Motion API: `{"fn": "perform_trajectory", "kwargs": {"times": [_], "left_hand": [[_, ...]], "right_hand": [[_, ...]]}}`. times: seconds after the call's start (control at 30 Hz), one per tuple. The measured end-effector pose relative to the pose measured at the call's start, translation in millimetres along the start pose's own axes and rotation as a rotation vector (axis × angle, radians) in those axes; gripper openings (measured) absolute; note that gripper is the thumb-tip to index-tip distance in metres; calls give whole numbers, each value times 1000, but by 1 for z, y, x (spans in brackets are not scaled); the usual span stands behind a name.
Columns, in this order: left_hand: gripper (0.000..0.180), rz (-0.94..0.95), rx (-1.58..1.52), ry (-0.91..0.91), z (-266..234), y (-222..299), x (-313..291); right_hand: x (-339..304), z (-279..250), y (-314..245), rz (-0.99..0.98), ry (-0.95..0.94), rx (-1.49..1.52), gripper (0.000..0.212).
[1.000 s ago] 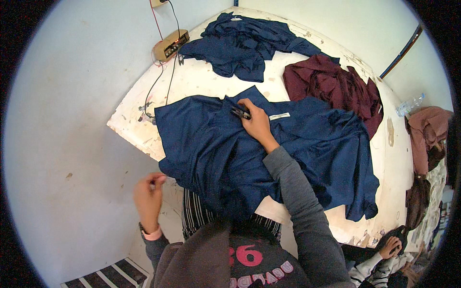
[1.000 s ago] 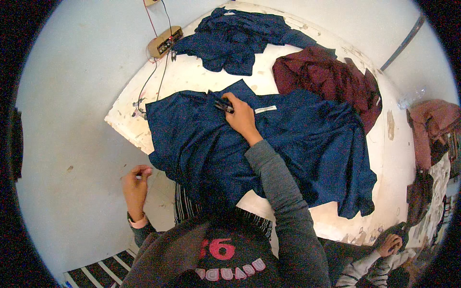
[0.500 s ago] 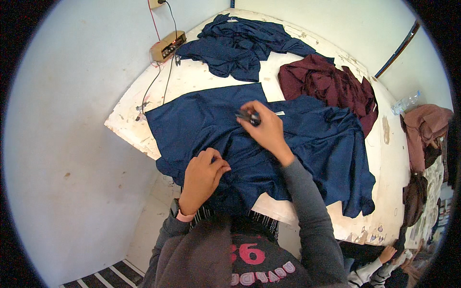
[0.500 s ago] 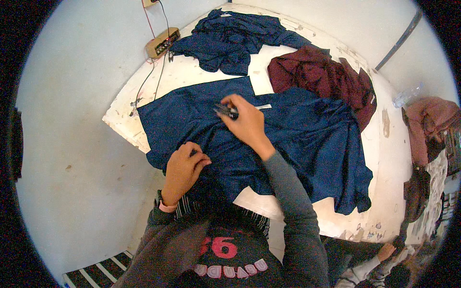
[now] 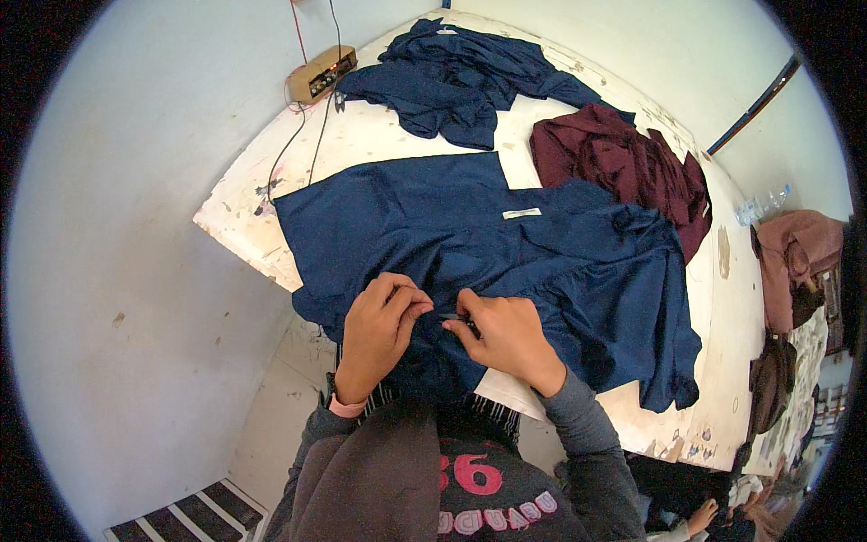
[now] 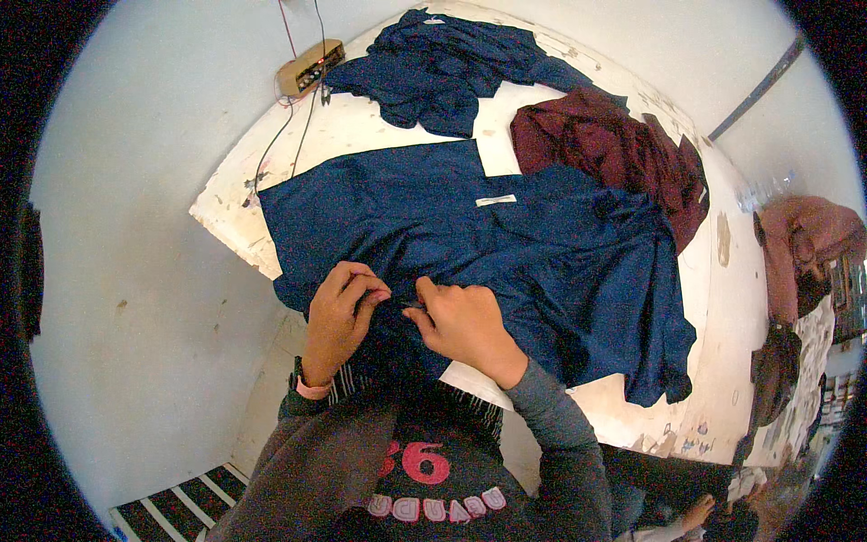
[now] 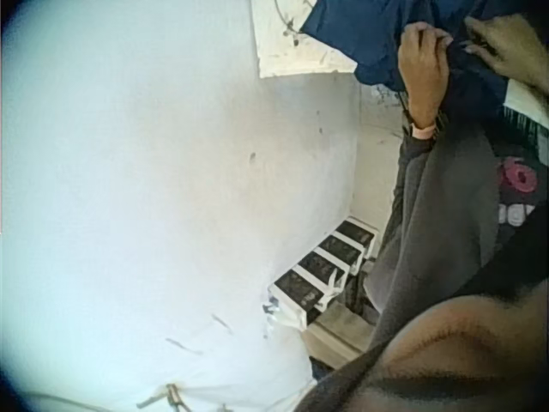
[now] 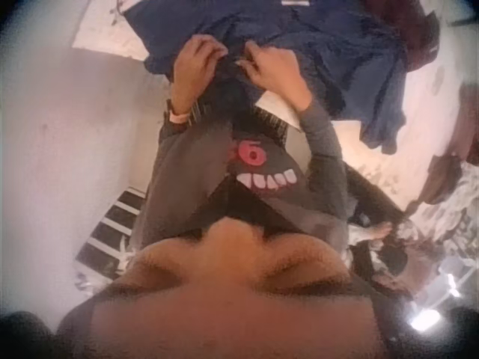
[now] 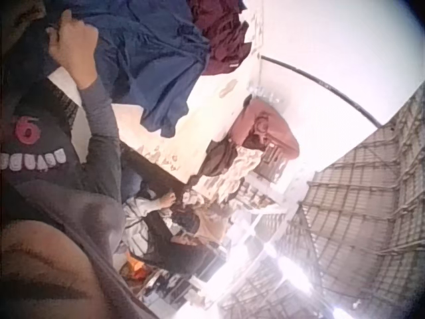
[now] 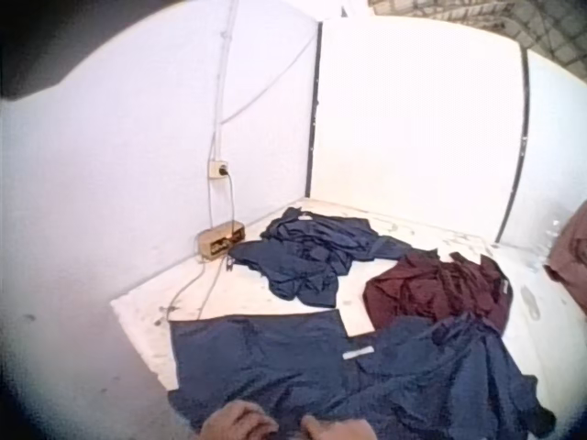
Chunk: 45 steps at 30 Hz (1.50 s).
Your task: The person uses small scissors to trim loose threads and fabric bits from a dark blue garment laid on a white table. They repeatedly lift, turn, and reposition the garment to access different areas, then place it aside and pick up another dark garment to continue trimming.
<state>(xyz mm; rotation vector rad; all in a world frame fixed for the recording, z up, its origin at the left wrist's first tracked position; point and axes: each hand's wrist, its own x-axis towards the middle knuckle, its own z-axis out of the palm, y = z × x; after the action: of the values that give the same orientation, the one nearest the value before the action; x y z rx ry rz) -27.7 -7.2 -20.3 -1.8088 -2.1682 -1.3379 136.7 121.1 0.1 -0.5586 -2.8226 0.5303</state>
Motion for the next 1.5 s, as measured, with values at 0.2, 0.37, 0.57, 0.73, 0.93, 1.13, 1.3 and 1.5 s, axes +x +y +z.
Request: {"fn": "perform_trajectory", "kwargs": {"times": [0.2,0.37,0.57,0.73,0.93,1.13,1.3,1.5], "left_hand": [[8,-49,-29,131,-11,-13,6],[13,-318,-25,366,-39,-28,4],[28,-353,-171,78,-42,-29,-22],[33,-430,-247,56,-60,-45,-19],[45,-110,-218,170,-57,-35,55],[40,-233,-708,-237,-33,-13,113],[26,-311,-869,-444,-51,-7,93],[33,-404,-668,-302,-124,-91,70]], "right_hand": [[2,5,3,-57,47,-14,28],[59,-17,17,-24,199,223,32],[171,61,101,-54,133,120,44],[181,34,105,18,126,84,31],[150,-75,55,-36,286,260,21],[115,-149,54,-106,470,351,18],[95,-186,86,-62,676,492,19],[72,-236,132,30,864,390,21]]}}
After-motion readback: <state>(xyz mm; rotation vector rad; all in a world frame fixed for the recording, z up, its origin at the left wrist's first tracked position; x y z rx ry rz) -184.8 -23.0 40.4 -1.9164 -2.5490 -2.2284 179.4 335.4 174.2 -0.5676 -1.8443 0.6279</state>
